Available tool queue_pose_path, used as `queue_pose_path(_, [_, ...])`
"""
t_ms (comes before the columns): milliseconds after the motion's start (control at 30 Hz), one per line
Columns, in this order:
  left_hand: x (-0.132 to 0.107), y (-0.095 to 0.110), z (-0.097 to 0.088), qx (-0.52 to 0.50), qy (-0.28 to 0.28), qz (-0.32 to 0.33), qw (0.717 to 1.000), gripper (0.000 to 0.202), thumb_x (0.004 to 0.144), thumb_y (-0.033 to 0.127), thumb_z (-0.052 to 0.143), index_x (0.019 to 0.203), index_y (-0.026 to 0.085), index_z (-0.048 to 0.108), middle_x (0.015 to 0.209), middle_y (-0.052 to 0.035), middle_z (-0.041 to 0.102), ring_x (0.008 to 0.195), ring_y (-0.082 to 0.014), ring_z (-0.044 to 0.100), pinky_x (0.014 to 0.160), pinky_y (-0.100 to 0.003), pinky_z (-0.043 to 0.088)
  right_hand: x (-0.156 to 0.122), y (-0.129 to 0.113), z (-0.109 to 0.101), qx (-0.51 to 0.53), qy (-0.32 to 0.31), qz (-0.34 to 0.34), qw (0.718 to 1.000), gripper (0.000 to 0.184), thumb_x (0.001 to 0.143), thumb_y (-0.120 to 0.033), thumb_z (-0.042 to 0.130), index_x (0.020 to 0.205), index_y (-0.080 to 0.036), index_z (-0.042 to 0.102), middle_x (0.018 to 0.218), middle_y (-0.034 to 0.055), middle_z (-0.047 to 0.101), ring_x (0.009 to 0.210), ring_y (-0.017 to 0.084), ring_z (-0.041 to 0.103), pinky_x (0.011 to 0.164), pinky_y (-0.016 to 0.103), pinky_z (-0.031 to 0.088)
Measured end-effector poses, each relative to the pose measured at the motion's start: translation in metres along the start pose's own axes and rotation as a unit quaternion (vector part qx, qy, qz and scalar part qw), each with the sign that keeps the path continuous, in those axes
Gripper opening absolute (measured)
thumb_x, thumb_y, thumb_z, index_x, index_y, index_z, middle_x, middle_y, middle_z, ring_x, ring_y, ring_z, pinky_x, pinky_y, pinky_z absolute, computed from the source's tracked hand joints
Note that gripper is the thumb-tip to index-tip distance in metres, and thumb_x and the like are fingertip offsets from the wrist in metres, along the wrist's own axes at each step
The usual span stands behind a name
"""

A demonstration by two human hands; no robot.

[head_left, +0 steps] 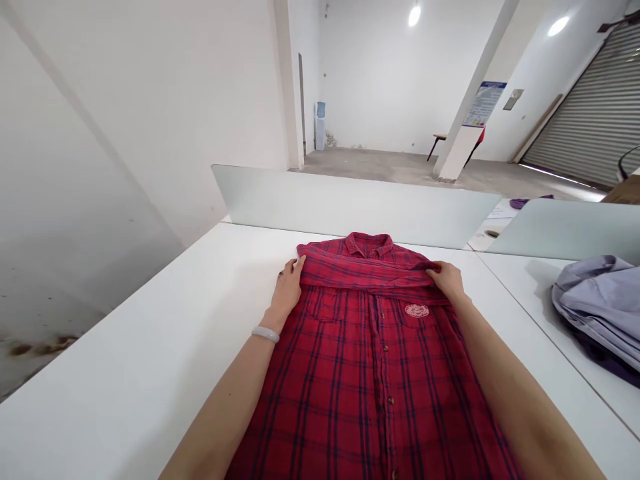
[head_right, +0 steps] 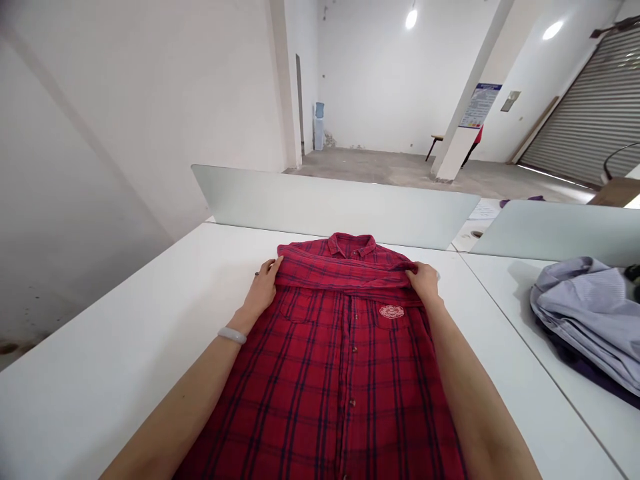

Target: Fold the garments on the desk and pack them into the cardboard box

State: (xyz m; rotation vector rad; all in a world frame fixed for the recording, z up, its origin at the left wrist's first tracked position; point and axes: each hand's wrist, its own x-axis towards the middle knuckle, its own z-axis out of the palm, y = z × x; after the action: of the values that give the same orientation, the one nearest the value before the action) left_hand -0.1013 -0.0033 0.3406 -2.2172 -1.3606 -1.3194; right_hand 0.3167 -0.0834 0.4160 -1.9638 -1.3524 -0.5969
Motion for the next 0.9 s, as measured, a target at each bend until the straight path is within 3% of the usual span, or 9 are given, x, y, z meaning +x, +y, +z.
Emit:
queue_pose_path(167, [-0.001,0.002,-0.001,0.026,0.019,0.016,0.999,0.079,0.073,-0.007,0.033,0.145,0.025,0.028,0.145,-0.0145,0.028,0.125,-0.0293,0.044,0.098,-0.046,0.043,-0.001,0.007,-0.008,-0.007,0.005,0.024,1.0,0.039,0.081,-0.028,0.05,0.114,-0.014,0.063,0.108,0.0153,0.063,0.095,0.027,0.06,0.079,0.036,0.046])
queue_pose_path(267, [-0.002,0.005,-0.003,0.033,0.024,0.028,0.999,0.077,0.071,-0.008,0.033,0.142,0.021,0.034,0.146,-0.0142,0.029,0.132,-0.0301,0.035,0.102,-0.047,0.04,-0.009,-0.002,-0.013,-0.025,0.049,0.024,0.998,0.049,0.081,-0.021,0.045,0.129,-0.013,0.051,0.131,0.0196,0.048,0.106,0.031,0.055,0.082,0.042,0.046])
queue_pose_path(367, [-0.001,0.009,-0.008,0.027,0.027,0.055,0.998,0.078,0.069,-0.005,0.038,0.143,0.019,0.032,0.15,-0.0118,0.025,0.139,-0.0288,0.021,0.108,-0.049,0.032,-0.02,-0.022,-0.011,-0.045,0.099,-0.084,0.99,0.05,0.087,-0.024,0.038,0.137,-0.016,0.041,0.144,0.0153,0.036,0.12,0.031,0.045,0.093,0.046,0.041])
queue_pose_path(467, [-0.001,0.014,-0.011,0.023,-0.01,0.111,0.993,0.078,0.071,0.006,0.044,0.145,0.017,0.026,0.153,-0.0084,0.022,0.142,-0.0256,0.013,0.114,-0.049,0.018,-0.029,-0.032,0.0,-0.059,0.051,-0.192,0.978,0.048,0.092,-0.038,0.034,0.134,-0.017,0.043,0.145,0.0121,0.037,0.13,0.028,0.035,0.106,0.049,0.027])
queue_pose_path(567, [-0.001,0.016,-0.008,0.036,-0.061,0.108,0.992,0.063,0.083,0.021,0.042,0.144,0.016,0.029,0.151,-0.0086,0.03,0.141,-0.0237,0.018,0.115,-0.05,0.014,-0.035,-0.024,0.016,-0.066,-0.01,-0.156,0.986,0.055,0.092,-0.048,0.032,0.136,-0.015,0.041,0.145,0.0126,0.037,0.134,0.028,0.03,0.109,0.053,0.02])
queue_pose_path(700, [-0.001,0.015,0.0,0.05,-0.066,0.083,0.993,0.049,0.093,0.032,0.035,0.14,0.017,0.038,0.149,-0.0097,0.034,0.14,-0.0248,0.024,0.113,-0.049,0.019,-0.037,-0.006,0.029,-0.05,-0.043,-0.118,0.991,0.058,0.092,-0.051,0.03,0.137,-0.016,0.039,0.148,0.0122,0.033,0.136,0.027,0.029,0.108,0.051,0.024])
queue_pose_path(900, [0.0,0.012,0.003,0.062,-0.069,0.092,0.991,0.051,0.095,0.038,0.032,0.142,0.016,0.035,0.15,-0.0087,0.03,0.141,-0.0247,0.021,0.11,-0.047,0.027,-0.038,-0.01,0.018,-0.02,-0.038,-0.115,0.992,0.057,0.093,-0.051,0.029,0.138,-0.017,0.038,0.149,0.0109,0.031,0.137,0.026,0.026,0.109,0.057,0.021])
